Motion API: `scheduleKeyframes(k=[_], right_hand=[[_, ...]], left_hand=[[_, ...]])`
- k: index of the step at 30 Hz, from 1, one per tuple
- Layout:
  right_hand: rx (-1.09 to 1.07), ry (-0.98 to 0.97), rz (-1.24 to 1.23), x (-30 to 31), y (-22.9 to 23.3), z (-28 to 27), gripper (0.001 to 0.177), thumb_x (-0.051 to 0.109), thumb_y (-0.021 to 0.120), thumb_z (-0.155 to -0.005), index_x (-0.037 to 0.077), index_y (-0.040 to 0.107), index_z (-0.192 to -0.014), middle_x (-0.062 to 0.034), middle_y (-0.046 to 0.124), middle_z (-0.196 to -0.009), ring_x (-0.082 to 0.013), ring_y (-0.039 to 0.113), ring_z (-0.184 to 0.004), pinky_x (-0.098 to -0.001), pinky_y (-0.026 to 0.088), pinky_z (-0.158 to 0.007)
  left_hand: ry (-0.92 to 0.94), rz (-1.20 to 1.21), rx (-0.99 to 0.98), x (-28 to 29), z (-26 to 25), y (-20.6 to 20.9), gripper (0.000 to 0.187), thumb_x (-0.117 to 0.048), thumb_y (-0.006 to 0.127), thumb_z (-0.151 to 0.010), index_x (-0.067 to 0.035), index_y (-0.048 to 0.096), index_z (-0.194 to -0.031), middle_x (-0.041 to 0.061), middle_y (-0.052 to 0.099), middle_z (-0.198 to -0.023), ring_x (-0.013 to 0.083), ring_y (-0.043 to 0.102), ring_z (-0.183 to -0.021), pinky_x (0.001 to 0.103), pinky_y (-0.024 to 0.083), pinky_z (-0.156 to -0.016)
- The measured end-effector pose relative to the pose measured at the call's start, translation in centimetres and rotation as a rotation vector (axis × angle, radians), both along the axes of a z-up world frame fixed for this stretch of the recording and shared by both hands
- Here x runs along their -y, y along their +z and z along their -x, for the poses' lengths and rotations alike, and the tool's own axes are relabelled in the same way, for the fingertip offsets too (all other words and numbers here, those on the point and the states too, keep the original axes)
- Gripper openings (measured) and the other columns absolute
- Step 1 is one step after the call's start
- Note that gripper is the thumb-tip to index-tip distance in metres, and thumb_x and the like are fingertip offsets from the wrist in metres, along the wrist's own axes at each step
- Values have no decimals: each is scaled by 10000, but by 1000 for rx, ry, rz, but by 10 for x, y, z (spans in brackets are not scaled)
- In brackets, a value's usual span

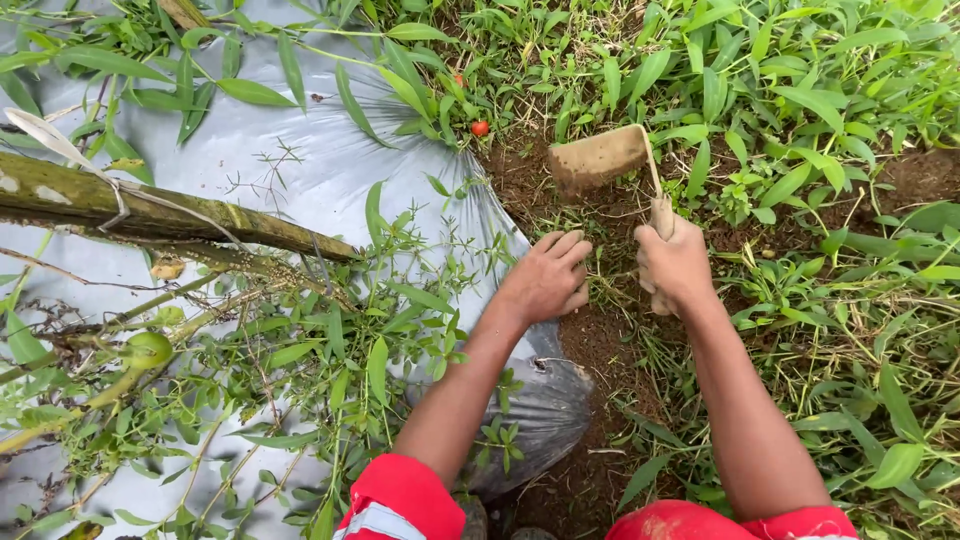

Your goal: The person uses a small hand hoe to loosen soil and remove weeds from a garden bed covered with plastic mulch. They pull the weeds out by hand and toss them aside while working along the edge of the plastic sheet.

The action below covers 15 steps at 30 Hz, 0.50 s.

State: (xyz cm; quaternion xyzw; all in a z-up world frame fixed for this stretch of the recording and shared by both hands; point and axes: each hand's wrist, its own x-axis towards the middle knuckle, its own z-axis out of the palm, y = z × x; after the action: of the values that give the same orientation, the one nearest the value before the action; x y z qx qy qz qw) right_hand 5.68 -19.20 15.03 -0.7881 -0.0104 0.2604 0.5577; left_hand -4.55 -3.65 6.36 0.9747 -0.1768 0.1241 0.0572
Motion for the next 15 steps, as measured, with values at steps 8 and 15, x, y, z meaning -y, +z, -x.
scheduleKeyframes(k=[8, 15], right_hand=[[-93, 184, -11, -70, -72, -17, 69, 115, 542, -941, 78, 554, -884, 32, 427, -460, -91, 361, -287, -286, 328, -263], [-128, 163, 28, 5, -48, 2, 97, 115, 530, -938, 46, 514, -871, 7, 366, -464, -107, 327, -289, -295, 338, -279]], left_hand=[[378, 167, 185, 10, 1, -72, 241, -304, 631, -819, -74, 702, -832, 79, 593, -845, 259, 634, -948, 439, 507, -977], [393, 46, -308, 13, 17, 53, 562, -463, 328, -1058, -146, 414, -1514, 141, 383, -1607, 278, 277, -1553, 470, 212, -1288]])
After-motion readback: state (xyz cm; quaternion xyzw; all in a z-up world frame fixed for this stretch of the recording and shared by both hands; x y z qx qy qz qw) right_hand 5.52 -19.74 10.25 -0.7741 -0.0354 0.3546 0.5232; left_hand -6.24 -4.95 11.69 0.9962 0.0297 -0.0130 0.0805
